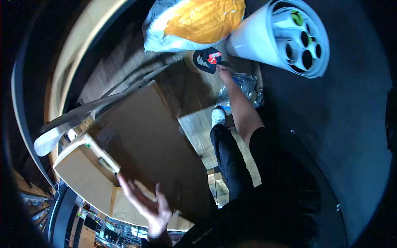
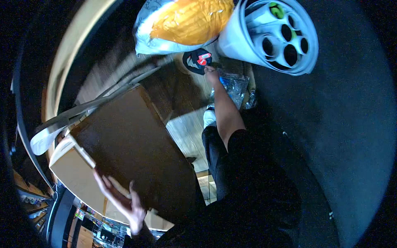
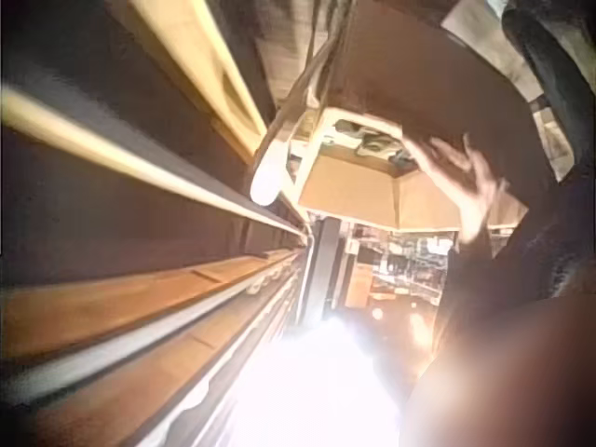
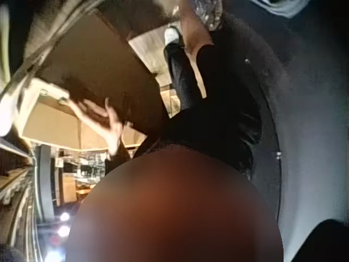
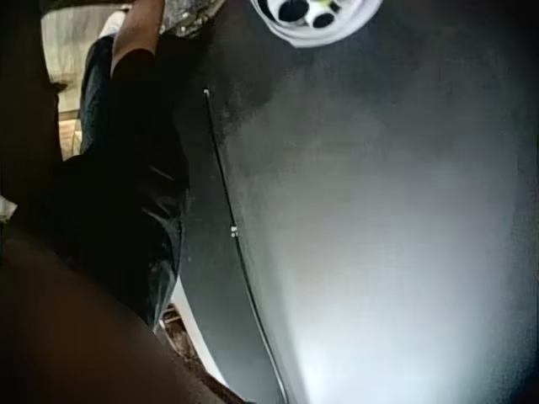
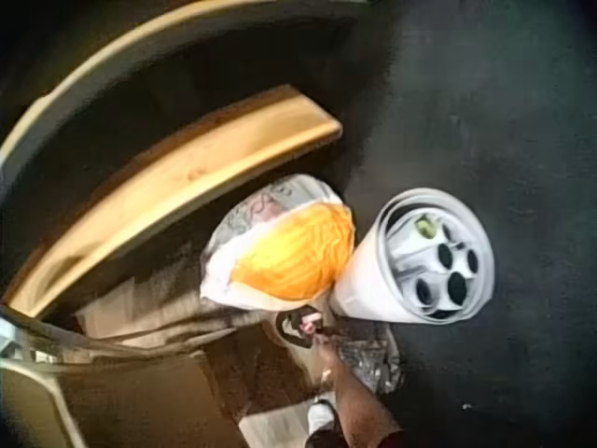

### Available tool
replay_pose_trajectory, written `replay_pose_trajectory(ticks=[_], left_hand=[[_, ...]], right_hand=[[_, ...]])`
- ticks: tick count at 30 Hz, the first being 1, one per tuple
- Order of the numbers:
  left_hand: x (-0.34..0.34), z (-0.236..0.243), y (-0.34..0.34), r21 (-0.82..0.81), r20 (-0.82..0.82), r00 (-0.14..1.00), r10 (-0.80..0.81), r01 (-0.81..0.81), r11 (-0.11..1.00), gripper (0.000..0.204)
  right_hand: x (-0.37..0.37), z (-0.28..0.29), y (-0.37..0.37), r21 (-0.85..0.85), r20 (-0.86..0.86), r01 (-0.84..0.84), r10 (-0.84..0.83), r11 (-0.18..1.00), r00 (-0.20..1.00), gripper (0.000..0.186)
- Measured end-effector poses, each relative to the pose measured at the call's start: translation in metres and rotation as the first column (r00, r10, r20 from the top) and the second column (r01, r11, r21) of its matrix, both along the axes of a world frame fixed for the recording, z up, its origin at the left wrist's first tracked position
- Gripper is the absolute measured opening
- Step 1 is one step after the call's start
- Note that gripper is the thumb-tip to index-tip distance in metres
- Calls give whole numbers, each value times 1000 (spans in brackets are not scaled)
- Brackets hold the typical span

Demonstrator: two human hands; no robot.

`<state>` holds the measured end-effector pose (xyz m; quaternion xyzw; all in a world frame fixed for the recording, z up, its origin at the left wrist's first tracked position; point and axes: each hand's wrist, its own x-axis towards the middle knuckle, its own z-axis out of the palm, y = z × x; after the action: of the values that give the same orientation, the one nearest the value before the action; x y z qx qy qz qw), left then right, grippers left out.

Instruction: The person is removing hats from a storage box, cleaning them with a wooden brush, and placing them onto display shelves.

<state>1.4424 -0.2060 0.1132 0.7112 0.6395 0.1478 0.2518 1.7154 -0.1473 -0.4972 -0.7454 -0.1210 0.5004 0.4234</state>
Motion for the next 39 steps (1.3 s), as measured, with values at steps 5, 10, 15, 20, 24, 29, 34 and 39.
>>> replay_pose_trajectory(ticks=[5, 10, 15, 20, 24, 29, 34, 39], left_hand=[[-5, 1, -3, 131, -421, 906, 43, 14, 991, 92], [0, 2, -2, 75, -359, 932, 58, -33, 997, 94], [-3, 1, -4, 26, -222, 974, 41, -37, 999, 90], [12, 1, 3, 62, -278, 954, 112, -99, 993, 95], [12, 1, 3, 13, -340, 940, -34, 41, 999, 84], [0, -3, 1, -2, -92, 996, 18, -18, 1000, 90], [13, 12, 18, 81, 51, 998, -47, 43, 996, 73], [-8, 106, -7, 223, -132, 990, -44, 73, 972, 75]], right_hand=[[-8, -40, 25, -70, -212, 200, -211, 977, 954, 44], [-5, -56, 39, -291, 311, 32, 63, 956, 948, 44], [2, -93, 31, -720, 343, -151, 536, 677, 771, 53], [-20, -141, 33, -251, -174, 301, -348, 920, 921, 34], [-23, -150, 48, -240, -198, 235, -284, 942, 938, 33], [-11, -59, 13, -310, -335, 277, -377, 910, 863, 29], [-16, 141, -74, -117, -234, 232, -254, 966, 939, 32], [-61, 401, -163, -43, -227, 432, -430, 901, 874, 40]])
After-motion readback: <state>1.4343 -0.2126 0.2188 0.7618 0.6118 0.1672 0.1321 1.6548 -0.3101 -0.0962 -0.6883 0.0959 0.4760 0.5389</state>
